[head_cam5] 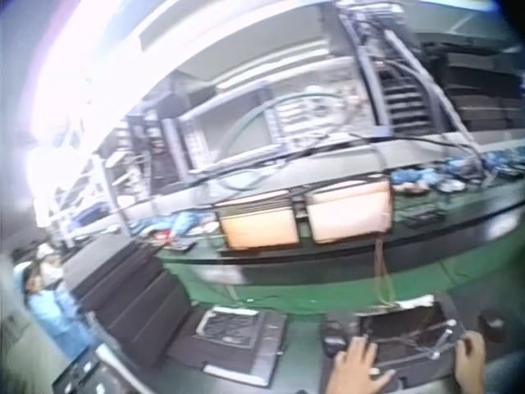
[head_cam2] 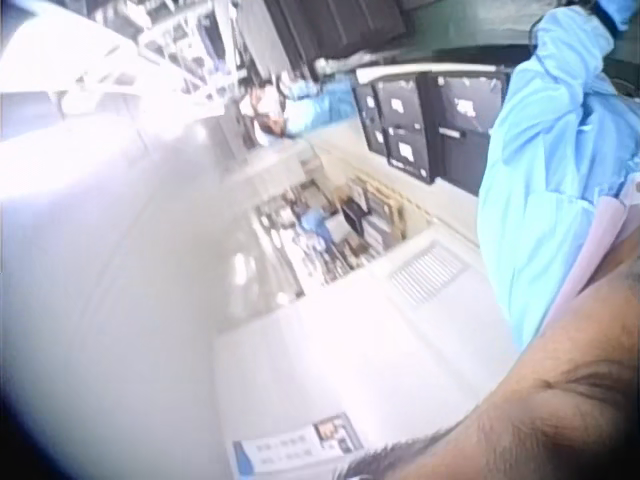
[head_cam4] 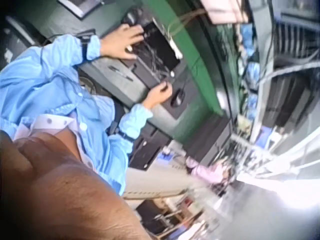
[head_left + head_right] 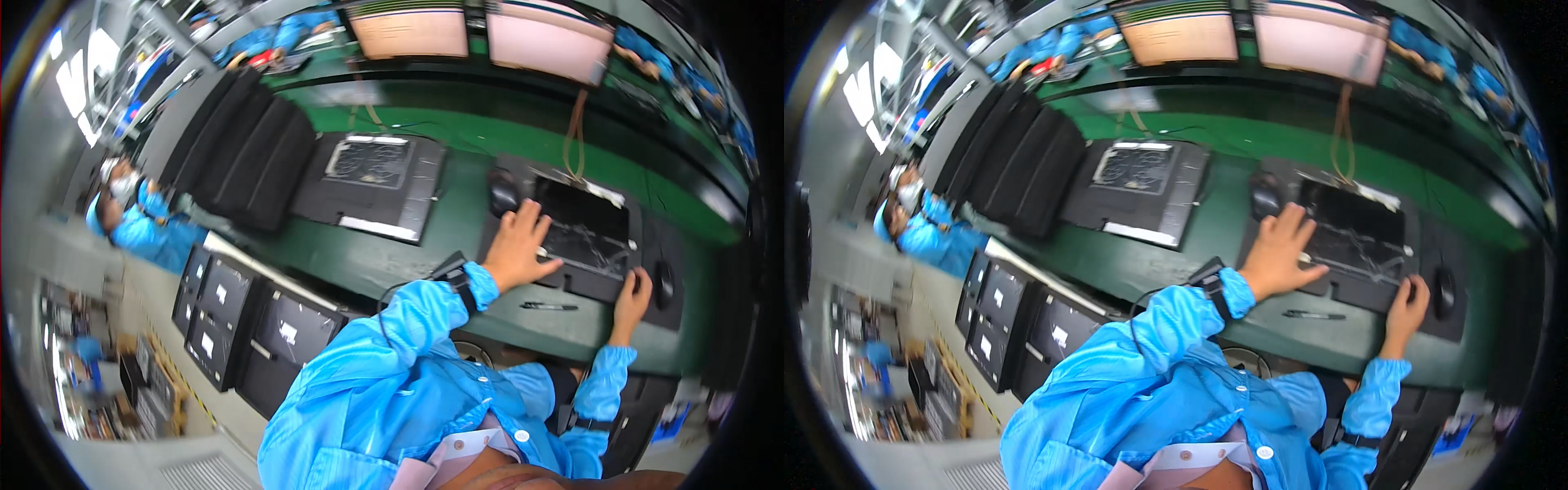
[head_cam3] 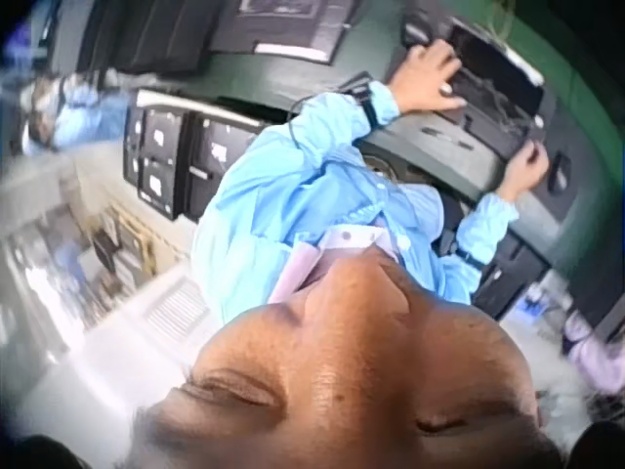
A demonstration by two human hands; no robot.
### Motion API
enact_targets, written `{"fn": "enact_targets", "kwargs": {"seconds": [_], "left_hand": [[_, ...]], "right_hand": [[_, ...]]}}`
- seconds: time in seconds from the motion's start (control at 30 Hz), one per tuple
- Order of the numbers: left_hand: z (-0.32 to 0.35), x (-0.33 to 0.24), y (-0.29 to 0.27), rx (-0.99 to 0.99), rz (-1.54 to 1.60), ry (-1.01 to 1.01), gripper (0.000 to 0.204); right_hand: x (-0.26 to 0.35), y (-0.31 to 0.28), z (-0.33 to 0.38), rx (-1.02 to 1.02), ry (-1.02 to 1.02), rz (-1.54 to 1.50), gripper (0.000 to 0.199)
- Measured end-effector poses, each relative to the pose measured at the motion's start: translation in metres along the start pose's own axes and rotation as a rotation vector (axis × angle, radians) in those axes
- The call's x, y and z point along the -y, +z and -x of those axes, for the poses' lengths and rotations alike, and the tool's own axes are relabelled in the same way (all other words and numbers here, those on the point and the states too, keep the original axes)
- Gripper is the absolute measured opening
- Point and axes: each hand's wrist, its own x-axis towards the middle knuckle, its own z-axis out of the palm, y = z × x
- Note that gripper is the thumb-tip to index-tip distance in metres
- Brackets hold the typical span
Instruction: Inspecting, cleaning, and organizing tablet components on an electronics assembly line.
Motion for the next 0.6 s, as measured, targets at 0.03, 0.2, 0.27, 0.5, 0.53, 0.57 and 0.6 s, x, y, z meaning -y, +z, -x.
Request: {"fn": "enact_targets", "kwargs": {"seconds": [0.03, 0.2, 0.27, 0.5, 0.53, 0.57, 0.6], "left_hand": [[0.003, 0.001, 0.001, 0.012, 0.006, -0.015, 0.077], [0.007, 0.001, 0.002, 0.051, 0.029, -0.052, 0.080], [0.007, 0.000, 0.000, 0.089, 0.059, -0.066, 0.082], [0.010, -0.013, -0.016, -0.327, 0.426, 0.077, 0.023], [0.010, -0.024, -0.023, -0.290, 0.547, 0.083, 0.015], [0.008, -0.042, -0.043, -0.220, 0.727, 0.054, 0.012], [0.002, -0.063, -0.067, -0.136, 0.901, 0.029, 0.011]], "right_hand": [[-0.003, 0.000, -0.001, 0.016, 0.007, 0.007, 0.020], [-0.011, 0.001, -0.004, 0.059, 0.055, 0.018, 0.026], [-0.012, -0.002, -0.003, 0.057, 0.065, 0.032, 0.026], [-0.018, 0.000, -0.006, 0.071, 0.075, 0.044, 0.030], [-0.028, 0.004, -0.008, 0.078, 0.057, 0.035, 0.030], [-0.030, 0.007, -0.009, 0.082, 0.048, 0.037, 0.029], [-0.033, 0.006, -0.008, 0.087, 0.046, 0.046, 0.029]]}}
